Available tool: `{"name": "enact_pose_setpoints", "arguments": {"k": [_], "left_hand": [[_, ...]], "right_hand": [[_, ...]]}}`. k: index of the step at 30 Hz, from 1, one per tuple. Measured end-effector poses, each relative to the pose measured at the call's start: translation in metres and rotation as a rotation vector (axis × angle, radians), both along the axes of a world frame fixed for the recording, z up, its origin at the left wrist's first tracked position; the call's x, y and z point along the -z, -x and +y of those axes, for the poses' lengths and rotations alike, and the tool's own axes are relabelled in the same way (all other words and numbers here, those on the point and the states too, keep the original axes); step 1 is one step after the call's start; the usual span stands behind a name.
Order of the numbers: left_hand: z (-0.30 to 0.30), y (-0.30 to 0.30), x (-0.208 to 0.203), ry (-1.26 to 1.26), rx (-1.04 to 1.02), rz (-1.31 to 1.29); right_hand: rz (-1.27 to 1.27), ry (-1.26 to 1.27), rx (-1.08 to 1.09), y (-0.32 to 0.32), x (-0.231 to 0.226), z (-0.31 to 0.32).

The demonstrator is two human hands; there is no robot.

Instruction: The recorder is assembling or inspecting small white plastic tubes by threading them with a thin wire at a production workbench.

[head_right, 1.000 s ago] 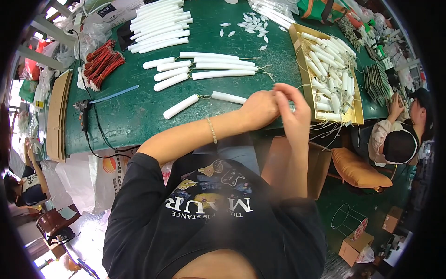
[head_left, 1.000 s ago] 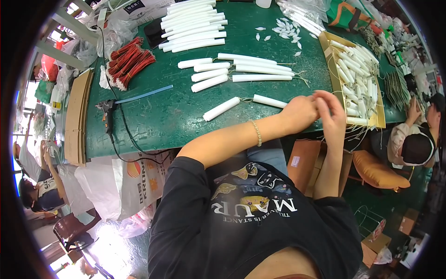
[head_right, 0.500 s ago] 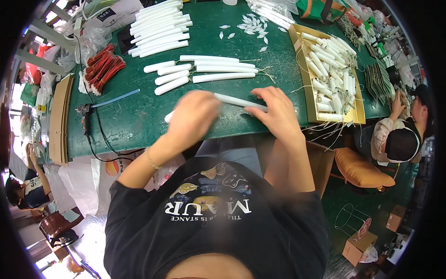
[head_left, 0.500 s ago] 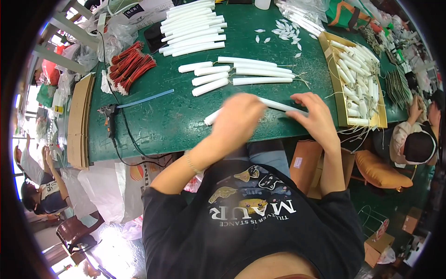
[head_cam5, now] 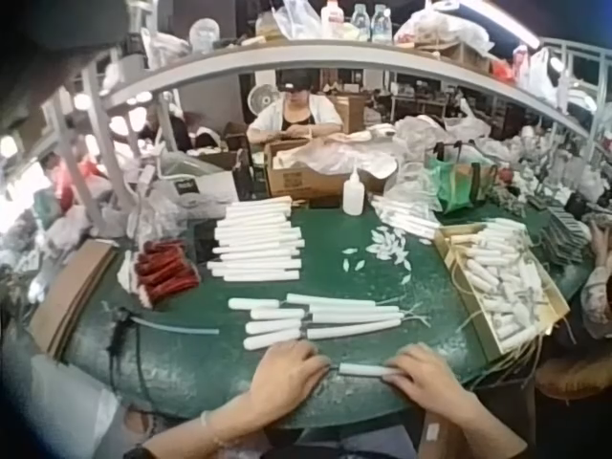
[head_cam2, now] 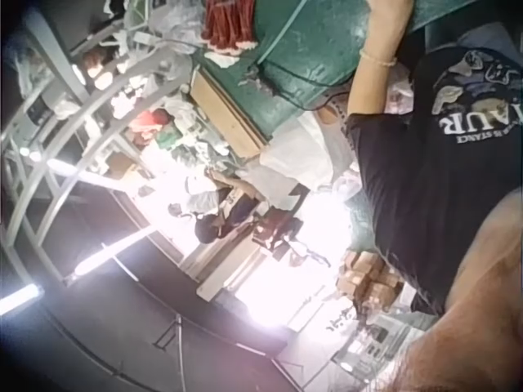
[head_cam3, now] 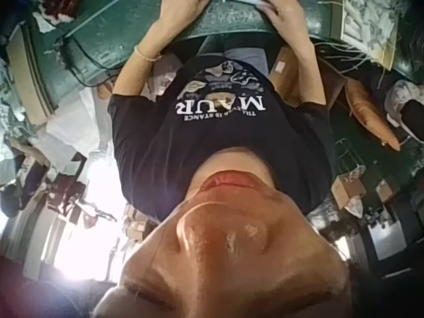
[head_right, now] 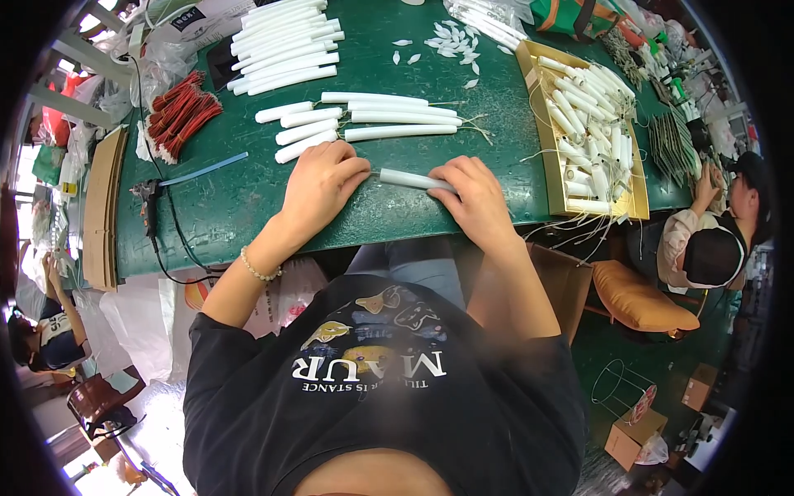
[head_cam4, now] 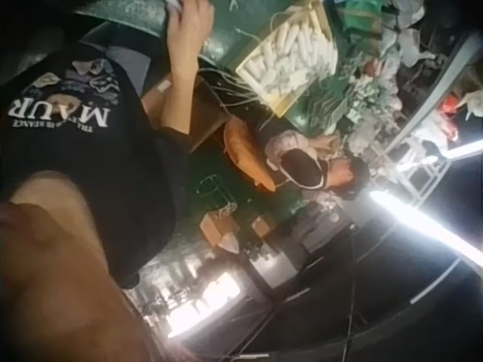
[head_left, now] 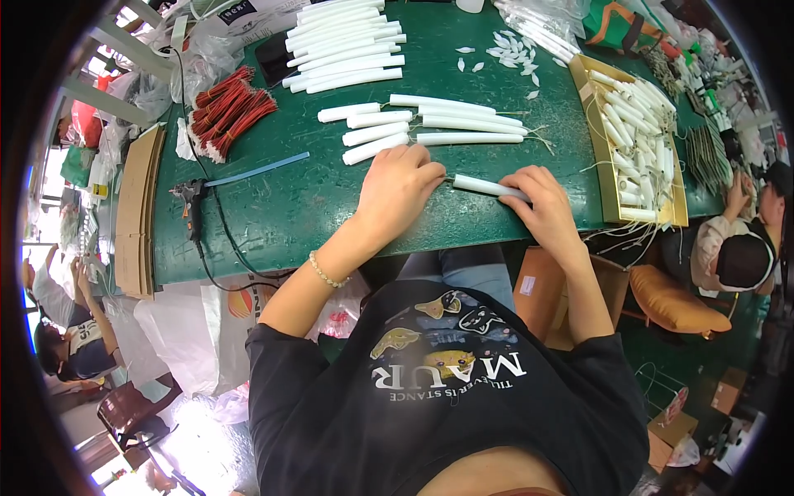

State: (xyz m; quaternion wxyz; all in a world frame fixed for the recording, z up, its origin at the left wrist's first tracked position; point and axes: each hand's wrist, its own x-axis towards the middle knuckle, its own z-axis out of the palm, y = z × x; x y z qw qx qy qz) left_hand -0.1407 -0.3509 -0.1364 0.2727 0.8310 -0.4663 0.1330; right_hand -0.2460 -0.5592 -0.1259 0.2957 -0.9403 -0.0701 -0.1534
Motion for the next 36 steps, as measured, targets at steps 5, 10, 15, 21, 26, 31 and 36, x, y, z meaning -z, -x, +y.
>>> {"name": "enact_pose_setpoints", "arguments": {"k": [5, 10, 15, 21, 26, 31, 36], "left_hand": [[0.000, -0.002, 0.004, 0.037, 0.032, 0.049], [0.013, -0.001, -0.008, 0.096, -0.007, 0.214], [0.025, -0.007, -0.003, 0.082, 0.029, 0.234], [0.030, -0.020, -0.009, 0.032, -0.020, 0.055], [0.047, -0.040, -0.009, -0.055, -0.382, -0.057], [0.052, -0.055, -0.004, -0.154, -0.384, 0.216], [0.047, -0.060, -0.005, -0.089, -0.251, 0.287]], "right_hand": [[-0.014, 0.037, -0.008, -0.008, 0.000, 0.009], [-0.035, 0.061, -0.059, -0.017, 0.000, 0.010], [-0.058, 0.071, -0.081, -0.026, 0.003, 0.013], [-0.113, 0.118, -0.088, -0.054, 0.008, 0.012], [-0.228, 0.265, -0.071, -0.068, 0.004, 0.007], [-0.099, 0.347, -0.063, -0.078, 0.012, 0.000], [-0.120, 0.397, -0.140, -0.088, 0.017, -0.009]]}}
